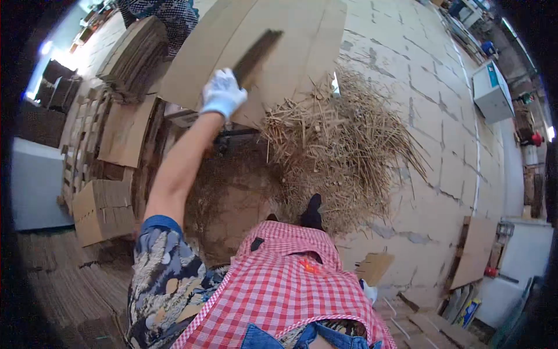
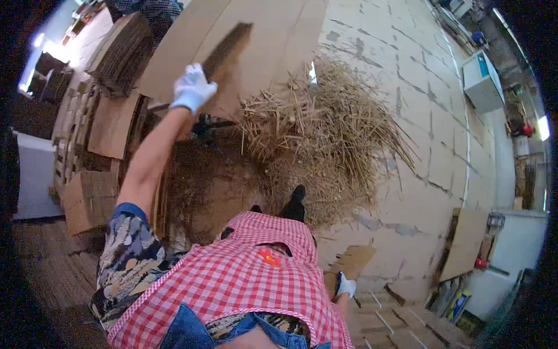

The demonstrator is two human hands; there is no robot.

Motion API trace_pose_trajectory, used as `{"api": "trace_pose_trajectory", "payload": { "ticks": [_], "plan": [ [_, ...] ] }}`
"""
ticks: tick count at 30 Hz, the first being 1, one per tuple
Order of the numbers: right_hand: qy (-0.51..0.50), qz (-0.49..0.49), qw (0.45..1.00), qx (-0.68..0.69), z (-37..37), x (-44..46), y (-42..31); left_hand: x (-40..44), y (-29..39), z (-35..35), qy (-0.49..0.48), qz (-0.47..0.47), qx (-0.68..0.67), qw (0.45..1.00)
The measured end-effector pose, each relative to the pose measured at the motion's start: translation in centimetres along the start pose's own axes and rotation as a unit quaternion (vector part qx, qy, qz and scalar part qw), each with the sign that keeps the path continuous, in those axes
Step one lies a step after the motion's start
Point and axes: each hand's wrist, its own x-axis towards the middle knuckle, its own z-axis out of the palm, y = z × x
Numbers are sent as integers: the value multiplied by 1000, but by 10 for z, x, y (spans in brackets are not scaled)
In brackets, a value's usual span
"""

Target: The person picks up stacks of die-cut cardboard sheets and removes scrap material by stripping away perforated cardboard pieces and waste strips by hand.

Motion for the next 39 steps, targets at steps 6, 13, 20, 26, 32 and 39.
{"api": "trace_pose_trajectory", "payload": {
  "ticks": [6, 13, 20, 26, 32, 39],
  "plan": [
    [7, 44, 999, 12, 21, -63, 55, -115, 123, 65, -168, 225, -49, 958],
    [10, 85, 996, 1, 41, -56, 92, -134, 151, -14, -164, 286, -277, 902],
    [-25, 73, 996, 48, 60, -26, 58, -94, 108, -37, -54, 222, -307, 924],
    [31, 18, 996, 86, 22, -22, 32, -119, 123, -35, -87, 228, -334, 911],
    [92, 2, 994, 60, 10, 3, 21, -114, 111, -24, -102, 190, -362, 907],
    [55, -28, 997, 53, 5, 16, 3, -98, 58, -10, -92, 103, -366, 920]
  ]
}}
